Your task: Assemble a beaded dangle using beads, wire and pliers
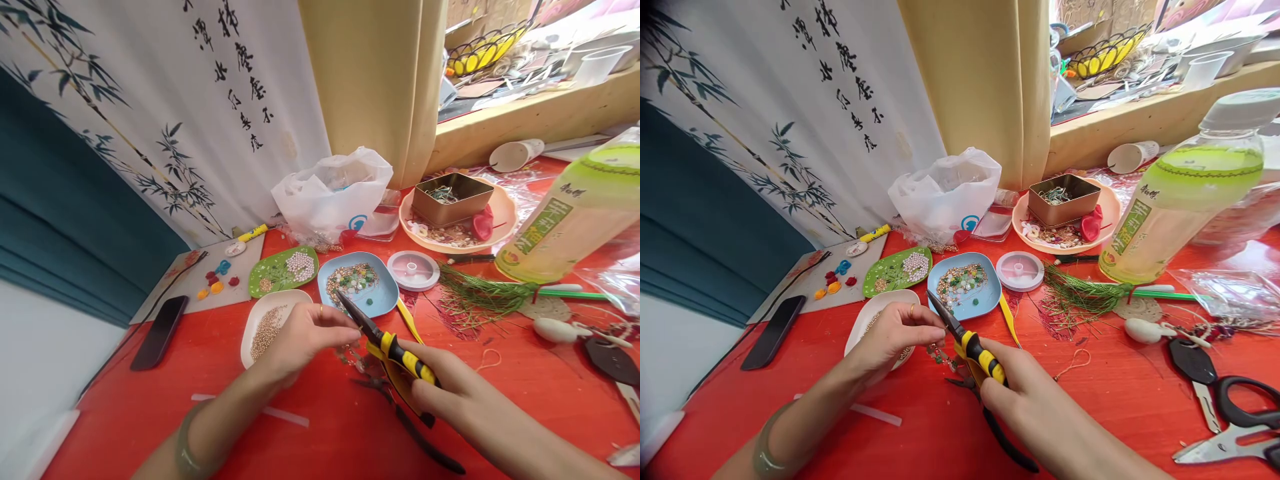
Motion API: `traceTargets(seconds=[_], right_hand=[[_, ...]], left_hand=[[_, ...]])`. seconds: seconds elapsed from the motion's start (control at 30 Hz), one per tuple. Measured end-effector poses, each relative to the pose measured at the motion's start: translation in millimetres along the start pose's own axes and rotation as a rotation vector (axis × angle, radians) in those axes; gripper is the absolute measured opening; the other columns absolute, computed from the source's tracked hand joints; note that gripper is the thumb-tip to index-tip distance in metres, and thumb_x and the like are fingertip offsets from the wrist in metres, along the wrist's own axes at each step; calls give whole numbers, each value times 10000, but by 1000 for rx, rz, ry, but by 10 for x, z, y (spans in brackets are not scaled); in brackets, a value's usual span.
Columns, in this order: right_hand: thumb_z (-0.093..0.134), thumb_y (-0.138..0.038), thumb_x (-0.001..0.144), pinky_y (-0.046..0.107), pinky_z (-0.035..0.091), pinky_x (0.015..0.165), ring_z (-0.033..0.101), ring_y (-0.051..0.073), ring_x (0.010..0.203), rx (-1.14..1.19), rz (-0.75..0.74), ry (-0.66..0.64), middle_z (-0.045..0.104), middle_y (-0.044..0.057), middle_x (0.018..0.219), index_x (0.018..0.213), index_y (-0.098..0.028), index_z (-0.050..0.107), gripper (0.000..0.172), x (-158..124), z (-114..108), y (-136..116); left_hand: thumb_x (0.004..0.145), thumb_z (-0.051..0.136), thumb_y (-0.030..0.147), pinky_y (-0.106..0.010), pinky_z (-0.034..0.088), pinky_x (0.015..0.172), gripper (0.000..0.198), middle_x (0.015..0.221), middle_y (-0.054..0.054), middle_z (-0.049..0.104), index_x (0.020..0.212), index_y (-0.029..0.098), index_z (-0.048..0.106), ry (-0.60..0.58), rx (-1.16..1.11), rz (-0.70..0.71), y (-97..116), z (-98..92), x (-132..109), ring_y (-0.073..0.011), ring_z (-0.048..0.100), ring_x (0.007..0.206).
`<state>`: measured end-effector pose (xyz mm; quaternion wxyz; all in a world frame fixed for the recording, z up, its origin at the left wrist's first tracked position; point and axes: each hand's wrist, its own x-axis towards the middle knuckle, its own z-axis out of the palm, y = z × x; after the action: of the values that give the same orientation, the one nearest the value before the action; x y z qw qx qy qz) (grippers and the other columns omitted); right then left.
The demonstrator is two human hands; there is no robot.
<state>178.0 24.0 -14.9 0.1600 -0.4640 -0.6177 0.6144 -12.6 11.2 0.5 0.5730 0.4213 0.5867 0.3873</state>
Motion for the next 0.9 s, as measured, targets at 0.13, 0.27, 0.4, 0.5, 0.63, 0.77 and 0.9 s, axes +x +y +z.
traceTargets(seconds=[0.13,0.27,0.4,0.5,0.63,0.77,0.9], right_hand=[[471,-304,672,370,451,817,567,283,949,10,-19,-7,651,72,1003,1110,-148,577,476,-2,7,-53],[449,-268,670,338,470,759,586,257,863,-10,-56,-18,667,57,880,957,-158,626,354,-10,6,-116],[403,-225,694,313,465,716,576,224,791,-98,-98,-48,642,48,799,845,-162,598,255,-9,2,-124],[417,-234,709,312,460,689,564,226,798,-145,-119,-62,628,55,813,863,-157,575,233,12,12,-79],[442,-268,729,304,460,652,565,225,784,-138,-136,-67,629,63,817,900,-154,567,241,47,42,13],[454,-293,755,301,461,659,569,226,807,-123,-182,-47,634,73,884,919,-159,561,238,80,84,106],[443,-325,791,296,455,697,562,214,820,-105,-204,-75,622,72,895,913,-163,537,224,105,121,143]], left_hand=[[603,693,194,-204,417,563,75,568,-8,627,637,130,677,-6,-1,8,0,-4,2,-93,538,556],[609,685,183,-207,417,565,62,571,-10,630,634,127,676,-34,-7,18,1,-1,8,-96,539,557],[611,689,186,-201,418,576,65,590,-11,638,641,129,678,-25,23,18,-2,7,8,-95,545,572],[607,691,185,-204,429,587,61,602,-10,641,635,133,675,-17,41,9,-3,13,7,-99,551,586],[610,687,169,-197,440,594,40,598,-3,640,624,134,672,-30,56,10,-4,24,8,-93,551,584],[605,697,175,-184,443,596,52,592,3,639,615,132,669,-44,36,4,3,32,3,-80,548,573],[608,695,165,-181,442,588,43,592,4,640,618,132,669,-70,15,3,11,25,-4,-79,551,573]])
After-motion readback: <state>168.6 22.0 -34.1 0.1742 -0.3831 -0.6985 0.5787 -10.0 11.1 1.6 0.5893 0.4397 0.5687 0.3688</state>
